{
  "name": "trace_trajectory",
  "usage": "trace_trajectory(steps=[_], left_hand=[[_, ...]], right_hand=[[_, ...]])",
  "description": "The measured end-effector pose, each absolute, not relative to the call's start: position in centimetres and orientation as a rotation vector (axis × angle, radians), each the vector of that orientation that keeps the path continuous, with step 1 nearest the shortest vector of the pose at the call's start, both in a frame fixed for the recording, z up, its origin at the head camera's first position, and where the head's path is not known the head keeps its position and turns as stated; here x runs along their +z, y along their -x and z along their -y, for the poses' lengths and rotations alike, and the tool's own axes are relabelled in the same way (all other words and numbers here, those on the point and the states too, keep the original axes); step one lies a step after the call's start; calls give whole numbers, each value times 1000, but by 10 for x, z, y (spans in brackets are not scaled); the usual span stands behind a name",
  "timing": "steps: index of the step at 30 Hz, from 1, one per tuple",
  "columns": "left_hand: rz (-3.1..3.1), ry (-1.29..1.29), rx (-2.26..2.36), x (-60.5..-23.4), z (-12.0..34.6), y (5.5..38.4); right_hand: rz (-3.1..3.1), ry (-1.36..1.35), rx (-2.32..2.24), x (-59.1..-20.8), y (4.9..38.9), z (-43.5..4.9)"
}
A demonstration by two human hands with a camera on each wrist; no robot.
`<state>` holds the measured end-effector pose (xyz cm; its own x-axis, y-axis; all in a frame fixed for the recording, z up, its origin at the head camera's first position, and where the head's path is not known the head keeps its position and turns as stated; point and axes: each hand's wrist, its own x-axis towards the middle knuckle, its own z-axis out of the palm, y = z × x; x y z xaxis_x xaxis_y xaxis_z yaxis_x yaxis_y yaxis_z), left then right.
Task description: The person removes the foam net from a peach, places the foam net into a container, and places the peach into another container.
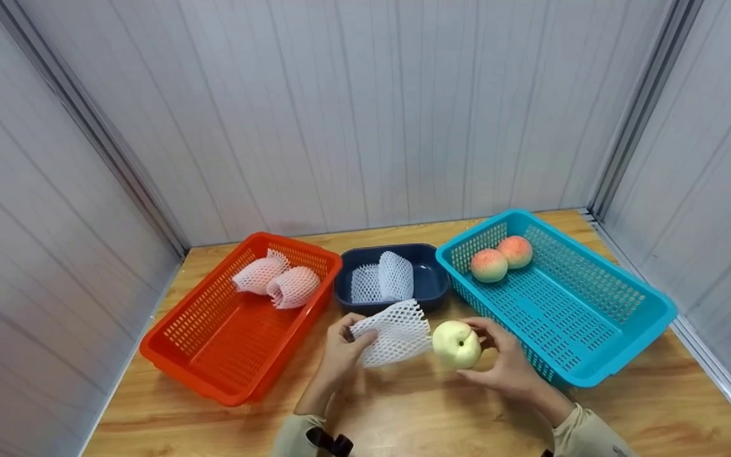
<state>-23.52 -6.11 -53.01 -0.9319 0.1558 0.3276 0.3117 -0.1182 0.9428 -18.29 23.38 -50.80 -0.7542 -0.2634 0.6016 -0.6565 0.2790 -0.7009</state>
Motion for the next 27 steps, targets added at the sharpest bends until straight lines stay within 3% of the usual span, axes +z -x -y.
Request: trace_trajectory(steps=[12,20,27], left_hand=[[1914,468,-2190,-506,50,237],[1909,271,-2060,-499,37,244],[1920,196,-2091,-501,24,271]], right_hand=[[2241,-792,1493,-510,183,-234],[2218,-814,1511,-513,181,-234],[2241,-801,1505,-515,185,-235]])
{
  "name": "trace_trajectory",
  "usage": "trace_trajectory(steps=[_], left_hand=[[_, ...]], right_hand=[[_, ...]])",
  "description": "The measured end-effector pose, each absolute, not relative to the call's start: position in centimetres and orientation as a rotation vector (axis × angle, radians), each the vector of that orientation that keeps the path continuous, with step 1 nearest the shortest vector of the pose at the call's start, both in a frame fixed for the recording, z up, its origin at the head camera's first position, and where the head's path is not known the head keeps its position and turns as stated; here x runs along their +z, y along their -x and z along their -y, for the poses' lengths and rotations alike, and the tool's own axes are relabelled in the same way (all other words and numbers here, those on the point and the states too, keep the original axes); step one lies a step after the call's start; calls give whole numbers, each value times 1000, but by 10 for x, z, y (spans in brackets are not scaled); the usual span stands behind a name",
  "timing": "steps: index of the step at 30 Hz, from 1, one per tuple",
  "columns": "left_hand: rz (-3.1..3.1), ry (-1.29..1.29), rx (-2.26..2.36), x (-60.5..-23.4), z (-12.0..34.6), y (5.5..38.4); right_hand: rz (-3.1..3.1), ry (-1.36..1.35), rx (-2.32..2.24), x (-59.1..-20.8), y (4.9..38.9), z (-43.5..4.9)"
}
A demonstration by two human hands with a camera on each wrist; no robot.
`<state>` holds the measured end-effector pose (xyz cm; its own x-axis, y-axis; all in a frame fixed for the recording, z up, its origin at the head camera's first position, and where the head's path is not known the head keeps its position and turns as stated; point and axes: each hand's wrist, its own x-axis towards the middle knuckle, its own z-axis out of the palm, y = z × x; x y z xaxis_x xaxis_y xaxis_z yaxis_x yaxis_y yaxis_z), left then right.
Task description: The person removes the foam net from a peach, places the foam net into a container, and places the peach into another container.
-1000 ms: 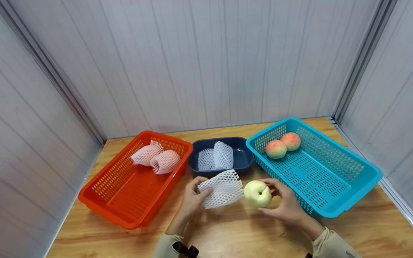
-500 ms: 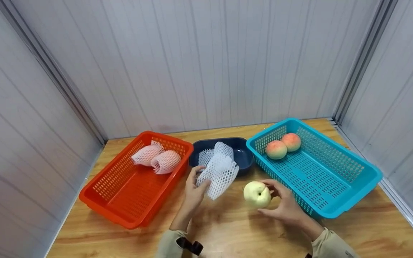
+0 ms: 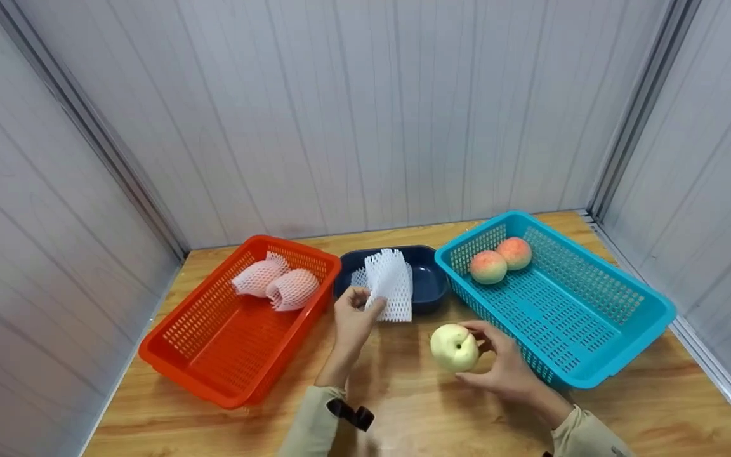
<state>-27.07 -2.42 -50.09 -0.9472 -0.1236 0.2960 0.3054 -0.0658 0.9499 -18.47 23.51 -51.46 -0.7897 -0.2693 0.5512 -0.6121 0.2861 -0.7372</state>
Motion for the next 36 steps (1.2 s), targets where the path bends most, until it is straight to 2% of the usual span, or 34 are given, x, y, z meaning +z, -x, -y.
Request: trace_trajectory(steps=[10,18,26,36], left_hand=[[2164,109,-1953,-502,-5,319],[2351,64,-1792,-502,-22,346],[2510,10,-1547,-516,-34,356],[2706,231,-854,-529,-44,355]], right_hand=[[2319,-770,1506,-545,199,-246],[2302,-773,1531,-522,187,-237],[2279,-793,1510,-516,185,-235],[2289,-785,1509,-514,184,-236]])
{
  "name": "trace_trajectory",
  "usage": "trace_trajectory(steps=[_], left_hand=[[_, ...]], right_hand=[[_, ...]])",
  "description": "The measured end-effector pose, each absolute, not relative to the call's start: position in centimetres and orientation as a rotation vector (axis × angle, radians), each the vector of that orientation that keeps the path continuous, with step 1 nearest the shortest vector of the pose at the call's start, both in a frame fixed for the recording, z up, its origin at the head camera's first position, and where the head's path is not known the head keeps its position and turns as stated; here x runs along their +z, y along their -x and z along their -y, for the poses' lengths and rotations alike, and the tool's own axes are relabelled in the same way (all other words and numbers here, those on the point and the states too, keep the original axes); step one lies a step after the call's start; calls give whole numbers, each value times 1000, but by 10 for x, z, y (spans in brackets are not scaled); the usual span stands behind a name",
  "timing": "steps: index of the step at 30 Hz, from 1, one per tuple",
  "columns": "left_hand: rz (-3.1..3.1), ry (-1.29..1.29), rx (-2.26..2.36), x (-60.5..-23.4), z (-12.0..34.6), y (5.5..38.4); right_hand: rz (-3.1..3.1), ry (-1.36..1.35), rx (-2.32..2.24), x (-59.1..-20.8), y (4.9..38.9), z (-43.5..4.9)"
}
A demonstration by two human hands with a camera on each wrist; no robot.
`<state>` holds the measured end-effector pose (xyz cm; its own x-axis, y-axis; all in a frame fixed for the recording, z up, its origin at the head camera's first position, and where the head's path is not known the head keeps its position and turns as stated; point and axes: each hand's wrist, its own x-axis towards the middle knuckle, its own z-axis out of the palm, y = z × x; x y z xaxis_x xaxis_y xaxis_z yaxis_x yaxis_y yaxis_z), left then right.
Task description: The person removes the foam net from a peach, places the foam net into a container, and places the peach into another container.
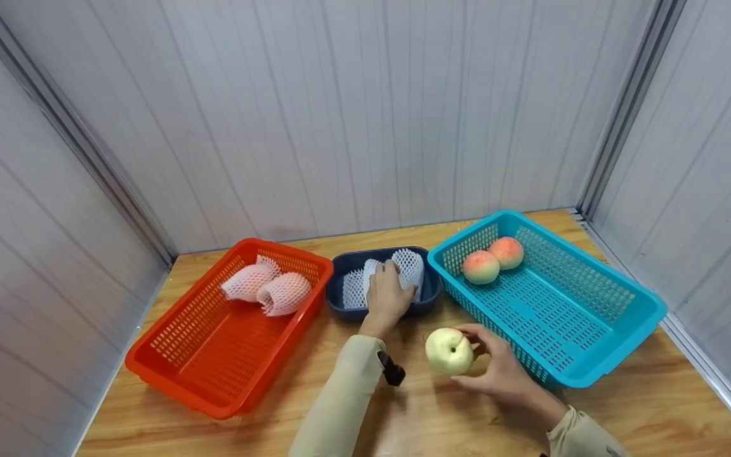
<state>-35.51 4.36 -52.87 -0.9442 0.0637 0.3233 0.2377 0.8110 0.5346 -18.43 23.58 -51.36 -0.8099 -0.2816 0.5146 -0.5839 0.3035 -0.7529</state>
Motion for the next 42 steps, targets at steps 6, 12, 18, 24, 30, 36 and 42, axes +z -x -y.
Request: trace_trajectory(steps=[6,12,18,24,30,36,42], left_hand=[[2614,480,-572,-527,-41,353],[2697,729,-462,-526,-42,348],[2892,844,-339,-525,-46,346],[3206,724,-266,-519,-47,349],[3282,606,-144,-520,-49,353],[3204,740,-190,-527,-50,357],[3194,785,-253,-528,-50,359]], right_hand=[[2286,-776,1493,-526,190,-239],[2343,-772,1491,-547,199,-247],[2326,-789,1507,-554,201,-249],[2316,-785,1505,-555,201,-249],[2314,-775,1504,-554,203,-250],[2320,-757,1522,-555,203,-250],[2346,-735,1514,-553,202,-250]])
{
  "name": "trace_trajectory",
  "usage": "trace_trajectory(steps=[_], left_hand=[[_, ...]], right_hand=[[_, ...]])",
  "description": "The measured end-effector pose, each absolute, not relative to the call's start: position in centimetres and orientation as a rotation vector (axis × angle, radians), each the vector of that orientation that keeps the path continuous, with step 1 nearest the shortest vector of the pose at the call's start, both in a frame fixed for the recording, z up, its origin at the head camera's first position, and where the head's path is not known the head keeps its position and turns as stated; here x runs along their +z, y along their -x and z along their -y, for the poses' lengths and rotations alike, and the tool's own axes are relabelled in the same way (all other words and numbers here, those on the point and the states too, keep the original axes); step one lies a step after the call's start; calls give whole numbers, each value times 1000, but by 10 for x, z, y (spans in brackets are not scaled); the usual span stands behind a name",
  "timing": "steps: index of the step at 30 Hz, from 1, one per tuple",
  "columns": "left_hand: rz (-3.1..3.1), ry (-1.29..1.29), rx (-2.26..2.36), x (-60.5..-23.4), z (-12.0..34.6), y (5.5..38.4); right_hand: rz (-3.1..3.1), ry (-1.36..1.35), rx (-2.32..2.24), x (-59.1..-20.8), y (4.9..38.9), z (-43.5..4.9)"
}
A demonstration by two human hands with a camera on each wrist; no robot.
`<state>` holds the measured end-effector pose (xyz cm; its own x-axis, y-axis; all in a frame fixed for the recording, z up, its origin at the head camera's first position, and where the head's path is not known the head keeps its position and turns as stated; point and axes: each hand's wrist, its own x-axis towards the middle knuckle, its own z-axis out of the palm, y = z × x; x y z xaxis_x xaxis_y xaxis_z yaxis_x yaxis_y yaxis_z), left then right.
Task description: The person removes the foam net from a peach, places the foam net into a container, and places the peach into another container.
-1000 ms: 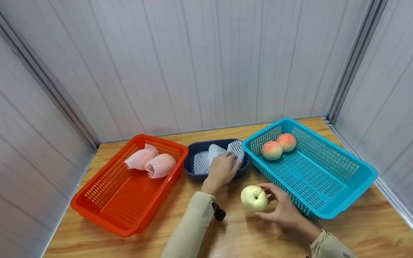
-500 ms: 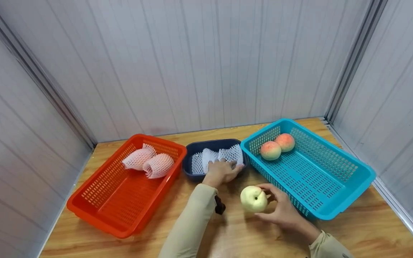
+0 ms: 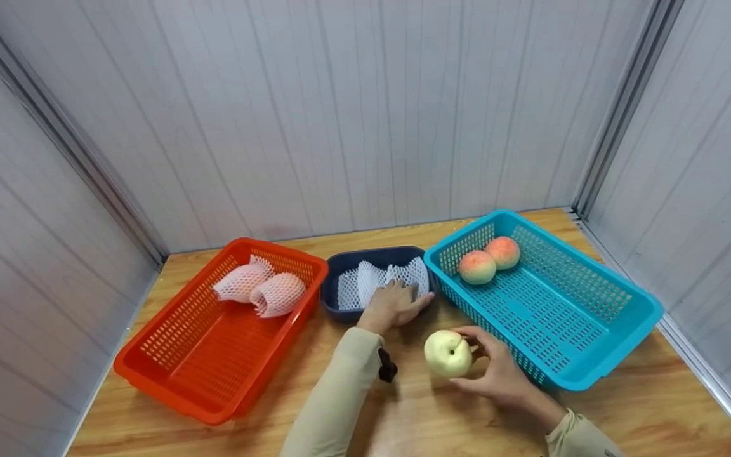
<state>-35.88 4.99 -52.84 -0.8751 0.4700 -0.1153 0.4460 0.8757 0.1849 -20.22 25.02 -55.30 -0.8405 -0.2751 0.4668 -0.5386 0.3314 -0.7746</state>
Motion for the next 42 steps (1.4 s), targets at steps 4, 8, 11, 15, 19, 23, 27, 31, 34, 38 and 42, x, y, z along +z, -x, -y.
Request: trace_trajectory(steps=[4,8,11,15,19,23,27,31,34,38,42], left_hand=[[-2914,-753,197,-528,-49,358],[-2949,-769,171,-528,-50,357],[-2996,-784,192,-528,-50,357],[-3062,-803,244,-525,-49,355],[-3126,-860,309,-522,-45,351],[-3216,-1020,471,-522,-44,343],[-3280,-1296,696,-522,-50,333],[-3307,-1543,822,-520,-62,322],[-3310,-1658,854,-517,-72,315],[-3296,-1709,783,-515,-84,308],[-3249,-1620,609,-516,-93,301]], right_hand=[[2320,-740,1492,-544,196,-245],[2314,-752,1487,-527,188,-239],[2329,-752,1492,-532,191,-241],[2327,-763,1489,-549,200,-246],[2317,-794,1504,-551,203,-248],[2284,-802,1522,-551,200,-248],[2214,-816,1540,-547,194,-245],[2114,-862,1607,-530,183,-241],[2070,-898,1658,-512,172,-240],[2050,-924,1673,-496,162,-244],[2045,-890,1634,-490,158,-253]])
